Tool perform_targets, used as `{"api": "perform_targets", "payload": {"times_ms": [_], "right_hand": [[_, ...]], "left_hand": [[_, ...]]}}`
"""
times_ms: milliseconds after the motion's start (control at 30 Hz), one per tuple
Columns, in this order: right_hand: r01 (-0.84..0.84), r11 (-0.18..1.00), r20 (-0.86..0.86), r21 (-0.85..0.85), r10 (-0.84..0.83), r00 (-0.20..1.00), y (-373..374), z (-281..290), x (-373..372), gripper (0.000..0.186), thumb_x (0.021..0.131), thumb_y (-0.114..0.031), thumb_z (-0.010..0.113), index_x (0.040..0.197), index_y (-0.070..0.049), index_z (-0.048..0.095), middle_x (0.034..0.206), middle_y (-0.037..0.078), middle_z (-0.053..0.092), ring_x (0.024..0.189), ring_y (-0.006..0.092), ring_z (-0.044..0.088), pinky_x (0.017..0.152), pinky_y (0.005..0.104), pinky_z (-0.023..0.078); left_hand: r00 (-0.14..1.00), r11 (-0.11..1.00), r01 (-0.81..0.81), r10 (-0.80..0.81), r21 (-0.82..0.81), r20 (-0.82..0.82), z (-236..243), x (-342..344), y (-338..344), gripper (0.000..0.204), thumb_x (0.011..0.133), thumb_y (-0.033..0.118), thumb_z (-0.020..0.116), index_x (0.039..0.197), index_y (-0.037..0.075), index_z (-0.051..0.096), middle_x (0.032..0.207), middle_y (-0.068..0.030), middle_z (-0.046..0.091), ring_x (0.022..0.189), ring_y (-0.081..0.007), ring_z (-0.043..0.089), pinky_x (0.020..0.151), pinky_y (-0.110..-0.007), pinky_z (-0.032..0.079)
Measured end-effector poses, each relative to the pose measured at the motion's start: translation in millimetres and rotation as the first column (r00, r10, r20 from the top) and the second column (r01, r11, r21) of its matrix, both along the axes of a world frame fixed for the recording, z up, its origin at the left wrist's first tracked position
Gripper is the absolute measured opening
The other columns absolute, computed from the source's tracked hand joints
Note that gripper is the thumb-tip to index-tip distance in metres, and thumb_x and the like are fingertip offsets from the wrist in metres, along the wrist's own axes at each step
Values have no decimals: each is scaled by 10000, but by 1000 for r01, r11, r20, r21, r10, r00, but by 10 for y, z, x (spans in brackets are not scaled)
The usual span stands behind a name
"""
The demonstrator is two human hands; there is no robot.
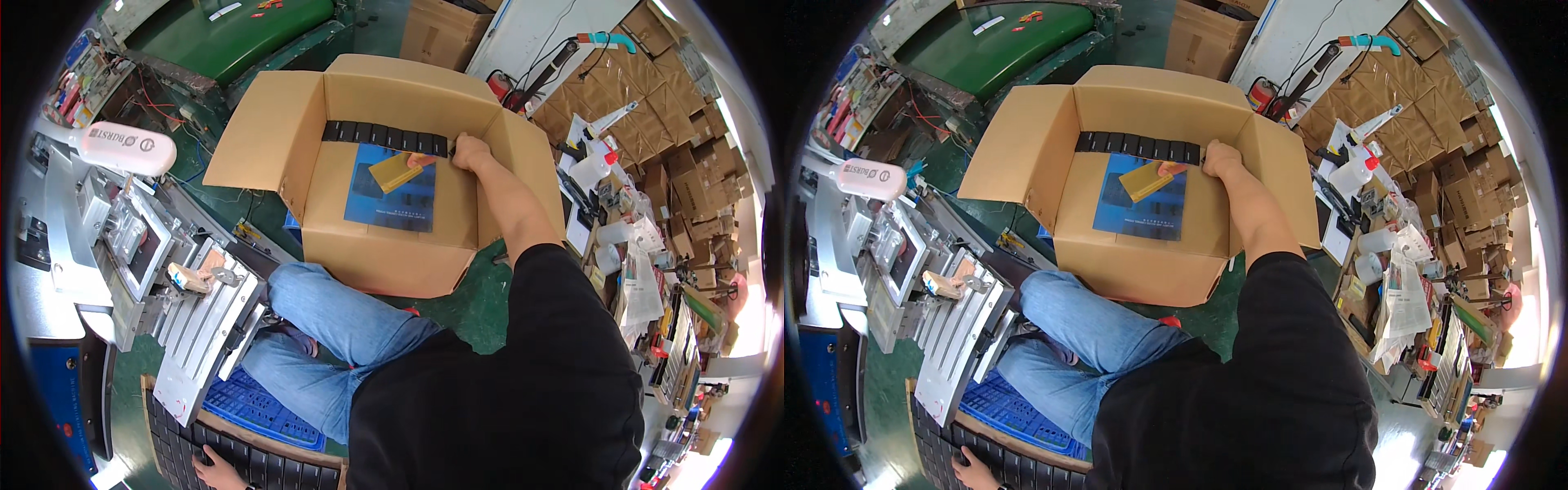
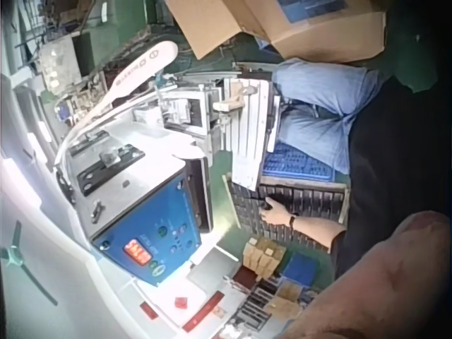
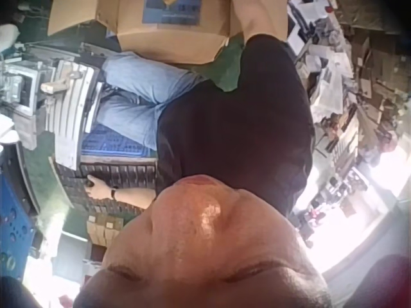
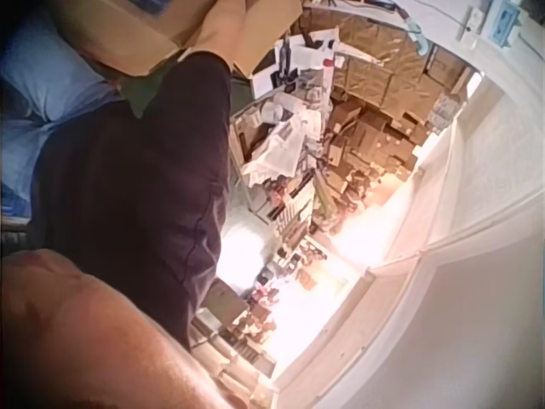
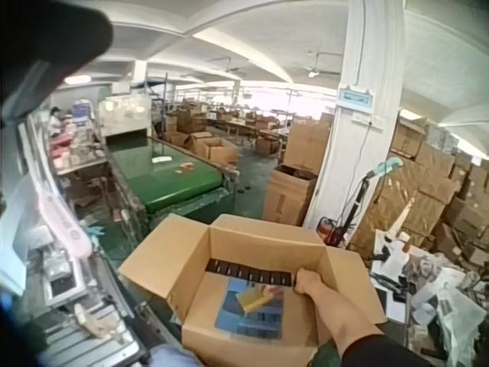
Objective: Operate a pad printing machine to apply prints to small plastic components.
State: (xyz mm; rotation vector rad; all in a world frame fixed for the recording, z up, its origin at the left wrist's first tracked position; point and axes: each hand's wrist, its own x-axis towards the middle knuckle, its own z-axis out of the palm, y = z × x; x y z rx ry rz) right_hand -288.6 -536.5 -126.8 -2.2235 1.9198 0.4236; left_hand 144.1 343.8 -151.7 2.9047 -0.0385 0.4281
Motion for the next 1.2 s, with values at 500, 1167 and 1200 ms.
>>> {"api": "perform_targets", "payload": {"times_ms": [500, 1167, 1200], "right_hand": [[164, 965, 272, -205, -105, 957, -302, -431, -84, 306, 881, -171, 637, 981, 78, 784, 885, 236, 782, 860, 432, 762, 803, 477, 599], [-173, 985, 261, -9, 169, 950, -584, 544, 116, 236, 893, -206, 633, 790, -14, 723, 637, 123, 673, 513, 265, 592, 604, 399, 519], [-278, 951, 259, -138, 306, 916, -511, 524, 270, 245, 910, -224, 636, 813, -16, 724, 665, 121, 676, 554, 265, 599, 617, 396, 518]], "left_hand": [[999, 999, 17, -16, -28, 38, 254, -173, -48, 651, 969, 499, 733, 1303, -57, 684, 1236, -338, 661, 1115, -523, 636, 1026, -547, 520], [985, 995, 66, -77, 75, 157, 153, -113, 156, 634, 1007, 535, 676, 1312, -19, 699, 1216, -291, 693, 1109, -471, 651, 1016, -526, 519], [985, 991, 47, -67, 127, 159, 214, -182, 198, 628, 1020, 535, 664, 1319, -16, 693, 1210, -271, 701, 1110, -447, 661, 1019, -498, 525]]}}
